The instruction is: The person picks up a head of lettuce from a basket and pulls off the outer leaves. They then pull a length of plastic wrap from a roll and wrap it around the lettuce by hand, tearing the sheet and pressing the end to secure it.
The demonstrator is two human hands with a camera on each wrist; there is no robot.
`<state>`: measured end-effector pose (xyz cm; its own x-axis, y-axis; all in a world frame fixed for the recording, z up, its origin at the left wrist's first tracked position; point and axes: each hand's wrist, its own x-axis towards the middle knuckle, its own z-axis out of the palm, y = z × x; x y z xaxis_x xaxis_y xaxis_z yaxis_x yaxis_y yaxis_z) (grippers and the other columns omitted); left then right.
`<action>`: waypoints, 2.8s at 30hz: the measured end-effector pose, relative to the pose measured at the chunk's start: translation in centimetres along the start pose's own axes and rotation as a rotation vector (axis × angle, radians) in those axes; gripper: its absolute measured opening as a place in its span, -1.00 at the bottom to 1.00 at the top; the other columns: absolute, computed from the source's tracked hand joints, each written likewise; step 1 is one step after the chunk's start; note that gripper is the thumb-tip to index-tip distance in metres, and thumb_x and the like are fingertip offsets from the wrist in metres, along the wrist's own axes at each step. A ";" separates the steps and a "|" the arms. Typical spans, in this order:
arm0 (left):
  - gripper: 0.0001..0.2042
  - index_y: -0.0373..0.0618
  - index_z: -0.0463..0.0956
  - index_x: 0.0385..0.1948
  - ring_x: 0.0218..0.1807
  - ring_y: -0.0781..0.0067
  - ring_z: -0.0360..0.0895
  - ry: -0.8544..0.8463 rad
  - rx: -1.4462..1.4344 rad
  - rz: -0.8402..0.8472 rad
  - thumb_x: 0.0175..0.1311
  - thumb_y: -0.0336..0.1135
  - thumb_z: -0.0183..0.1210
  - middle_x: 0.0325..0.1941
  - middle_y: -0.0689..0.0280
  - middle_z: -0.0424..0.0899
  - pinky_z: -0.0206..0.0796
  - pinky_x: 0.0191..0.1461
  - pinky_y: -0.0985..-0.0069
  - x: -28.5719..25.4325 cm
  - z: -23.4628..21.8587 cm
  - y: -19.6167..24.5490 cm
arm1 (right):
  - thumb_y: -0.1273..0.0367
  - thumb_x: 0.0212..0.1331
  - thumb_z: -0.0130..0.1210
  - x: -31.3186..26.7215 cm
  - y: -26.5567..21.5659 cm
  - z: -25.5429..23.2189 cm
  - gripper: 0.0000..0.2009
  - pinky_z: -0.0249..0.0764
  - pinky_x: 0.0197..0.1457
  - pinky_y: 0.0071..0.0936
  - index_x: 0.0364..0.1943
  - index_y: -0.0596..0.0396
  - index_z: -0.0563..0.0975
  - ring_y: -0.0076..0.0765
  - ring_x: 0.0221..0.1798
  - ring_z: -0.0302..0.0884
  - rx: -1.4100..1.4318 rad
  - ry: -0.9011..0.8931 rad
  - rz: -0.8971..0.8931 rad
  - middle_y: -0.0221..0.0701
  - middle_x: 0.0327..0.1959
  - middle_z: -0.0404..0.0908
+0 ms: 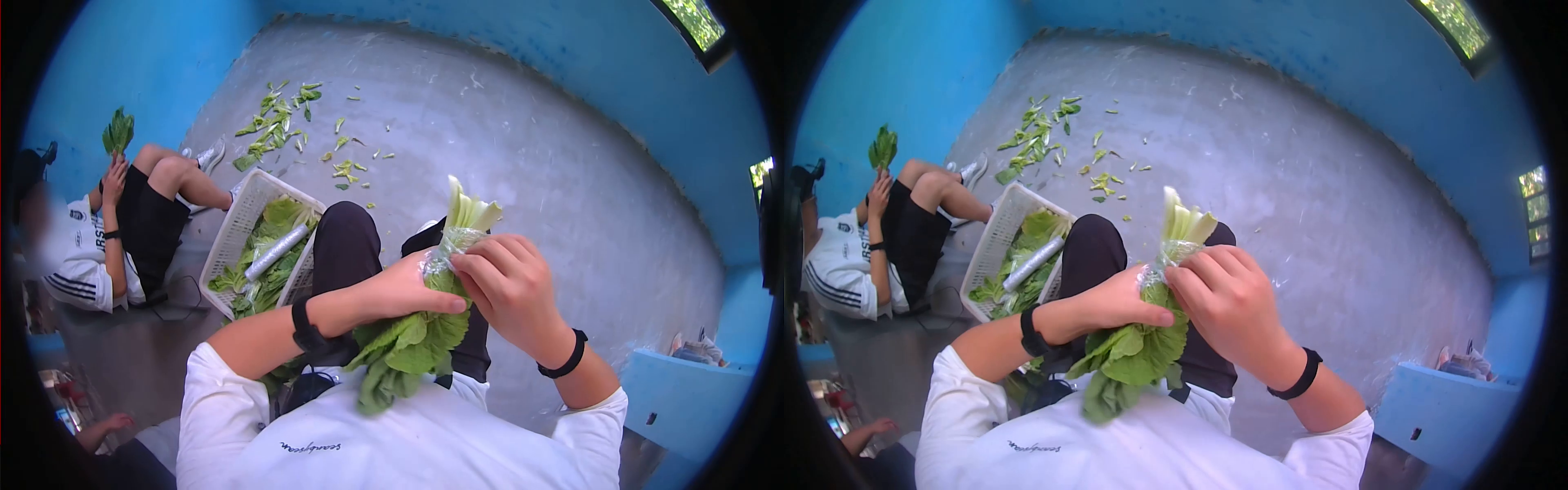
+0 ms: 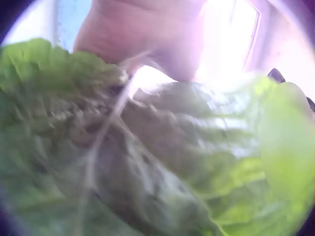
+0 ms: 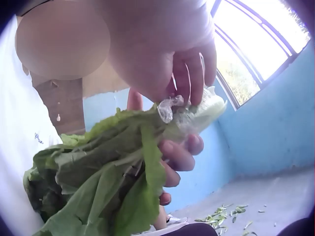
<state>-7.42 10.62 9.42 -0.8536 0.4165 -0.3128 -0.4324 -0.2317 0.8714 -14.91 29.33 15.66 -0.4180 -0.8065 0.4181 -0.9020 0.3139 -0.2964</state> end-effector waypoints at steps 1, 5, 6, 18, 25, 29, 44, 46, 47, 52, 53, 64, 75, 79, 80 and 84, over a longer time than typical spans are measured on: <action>-0.42 -0.21 0.47 0.17 0.07 0.51 0.57 0.007 0.020 -0.055 0.17 -0.11 0.45 0.02 0.32 0.63 0.41 0.17 0.45 0.2 0.0 0.1 | 0.43 0.04 0.34 0.2 0.4 0.1 -0.86 0.51 0.04 -0.30 -0.30 0.02 0.64 -0.30 -0.22 0.61 0.016 -0.070 0.003 -0.47 -0.35 0.61; -0.68 -0.16 0.53 -0.05 -0.17 0.55 0.61 0.116 -0.124 -0.117 0.18 -0.34 0.34 -0.20 0.36 0.65 0.47 -0.05 0.48 2.2 -1.2 -2.9 | 0.42 0.06 0.32 2.0 1.6 0.3 -0.89 0.51 0.04 -0.31 -0.36 0.02 0.61 -0.27 -0.20 0.59 0.011 -0.241 0.015 -0.47 -0.36 0.61; -0.67 -0.13 0.51 -0.02 -0.16 0.56 0.60 0.122 -0.187 -0.131 0.17 -0.38 0.33 -0.18 0.37 0.64 0.46 -0.06 0.48 2.5 -1.5 -3.1 | 0.42 0.06 0.32 2.5 1.5 0.3 -0.90 0.51 0.02 -0.32 -0.35 0.02 0.62 -0.28 -0.18 0.59 0.004 -0.225 -0.014 -0.47 -0.35 0.62; -0.78 -0.12 0.56 -0.13 -0.24 0.61 0.58 0.084 -0.172 -0.092 0.21 -0.38 0.32 -0.27 0.43 0.63 0.46 -0.16 0.53 1.1 -3.6 -3.0 | 0.41 0.08 0.26 3.8 1.7 -0.9 -0.89 0.56 -0.01 -0.39 -0.29 0.02 0.62 -0.29 -0.10 0.67 0.001 -0.375 -0.259 -0.48 -0.11 0.74; -0.80 -0.14 0.56 -0.09 -0.20 0.65 0.56 0.014 -0.309 -0.012 0.27 -0.42 0.26 -0.20 0.42 0.63 0.43 -0.14 0.58 -0.7 -2.6 -1.8 | 0.40 0.04 0.29 2.2 0.0 -2.0 -0.84 0.53 -0.01 -0.38 -0.25 -0.01 0.69 -0.41 -0.04 0.59 -0.211 -0.140 -0.425 -0.59 -0.07 0.74; -0.67 -0.17 0.52 0.06 -0.18 0.61 0.59 -0.026 -0.410 0.024 0.24 -0.47 0.25 -0.19 0.38 0.63 0.46 -0.09 0.57 -2.8 -1.2 0.7 | 0.41 -0.12 0.41 0.4 -0.1 -1.2 -0.76 0.47 -0.12 -0.35 -0.26 -0.03 0.75 -0.36 -0.07 0.53 -0.217 0.080 -0.412 -0.61 -0.20 0.66; -0.67 -0.16 0.49 0.07 0.00 0.49 0.61 -0.144 -0.265 0.078 0.30 -0.37 0.31 -0.09 0.33 0.65 0.45 0.15 0.46 -4.1 0.0 2.4 | 0.38 -0.12 0.49 1.0 0.2 1.1 -0.76 0.50 -0.29 -0.42 -0.26 -0.07 0.81 -0.33 -0.26 0.52 0.398 0.329 -0.155 -0.51 -0.37 0.52; -0.65 -0.15 0.49 0.10 0.03 0.49 0.61 -0.098 -0.125 0.099 0.31 -0.36 0.32 -0.05 0.34 0.66 0.44 0.18 0.47 -3.9 -0.9 1.9 | 0.42 -0.16 0.50 1.0 0.0 1.6 -0.73 0.51 -0.28 -0.37 -0.27 -0.06 0.81 -0.32 -0.26 0.51 0.506 0.328 -0.030 -0.51 -0.41 0.48; -0.64 -0.15 0.48 0.11 0.05 0.49 0.61 -0.076 -0.056 0.110 0.32 -0.36 0.32 -0.04 0.34 0.67 0.44 0.19 0.47 -3.7 -1.2 1.5 | 0.52 -0.17 0.52 0.9 0.0 1.7 -0.74 0.54 -0.34 -0.42 -0.29 0.01 0.80 -0.38 -0.22 0.53 0.547 0.303 0.016 -0.49 -0.39 0.45; -0.51 -0.14 0.41 0.26 0.13 0.41 0.59 -0.104 -0.102 0.147 0.30 -0.37 0.30 0.05 0.28 0.65 0.42 0.23 0.41 -2.7 -1.8 0.8 | 0.68 -0.02 0.41 0.5 0.2 4.0 -0.61 0.59 -0.45 -0.61 -0.05 0.15 0.65 -0.47 -0.12 0.59 1.205 0.256 0.355 -0.42 -0.19 0.44; -0.45 -0.13 0.37 0.32 0.15 0.38 0.58 -0.122 -0.115 0.124 0.29 -0.38 0.29 0.07 0.25 0.64 0.41 0.24 0.39 -2.6 -1.9 0.7 | 0.68 -0.02 0.41 0.6 0.2 4.5 -0.52 0.59 -0.45 -0.60 0.05 0.14 0.59 -0.45 -0.14 0.60 1.290 0.295 0.408 -0.42 -0.19 0.44; -0.45 -0.20 0.31 0.37 0.38 0.38 0.36 -0.220 0.111 -0.055 0.39 -0.27 0.22 0.34 0.20 0.47 0.19 0.47 0.36 -2.1 -3.0 -1.0 | 0.13 0.43 0.13 -1.2 3.4 7.4 -0.52 0.37 -0.48 -0.74 0.22 0.25 0.56 -0.75 -0.41 0.53 1.562 -0.330 0.381 -0.31 0.29 0.61; 0.08 -0.28 -0.31 0.58 0.67 0.17 -0.08 -0.187 -0.051 0.146 0.32 0.22 0.22 0.64 0.04 -0.07 -0.21 0.67 0.27 -2.8 -4.8 -0.1 | 0.31 0.35 0.22 -1.6 2.8 4.7 -0.70 0.15 0.51 -0.21 0.08 0.13 0.67 -0.22 0.44 0.28 1.327 -0.217 0.436 -0.24 0.36 0.47; 0.10 -0.14 -0.32 0.61 0.65 0.16 -0.01 -0.186 0.035 0.161 0.29 0.23 0.25 0.63 0.08 0.00 -0.15 0.66 0.21 -3.3 -5.6 -0.1 | 0.29 0.33 0.23 -0.9 2.3 3.9 -0.70 0.09 0.54 -0.13 0.05 0.14 0.68 -0.12 0.49 0.22 1.264 -0.157 0.424 -0.21 0.40 0.41; 0.09 -0.13 -0.32 0.61 0.64 0.17 0.01 -0.167 0.057 0.208 0.30 0.24 0.25 0.63 0.09 0.02 -0.13 0.65 0.21 -3.3 -5.5 -0.1 | 0.29 0.32 0.24 -0.9 2.1 4.2 -0.70 0.09 0.53 -0.13 0.04 0.12 0.69 -0.11 0.49 0.22 1.260 -0.131 0.445 -0.21 0.41 0.40; -0.06 -0.15 -0.07 0.56 0.51 0.31 0.20 0.025 -0.034 0.264 0.33 0.11 0.31 0.48 0.17 0.26 0.04 0.56 0.28 -2.1 -3.0 -1.3 | 0.28 0.25 0.29 -0.4 1.1 6.1 -0.72 0.11 0.53 -0.13 -0.02 0.07 0.72 -0.06 0.49 0.23 1.011 -0.029 0.433 -0.20 0.42 0.39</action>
<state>-5.94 7.44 7.82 -0.9449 0.3159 -0.0860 -0.2030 -0.3593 0.9109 -15.06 26.90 9.98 -0.6630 -0.7429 0.0921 -0.1691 0.0288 -0.9852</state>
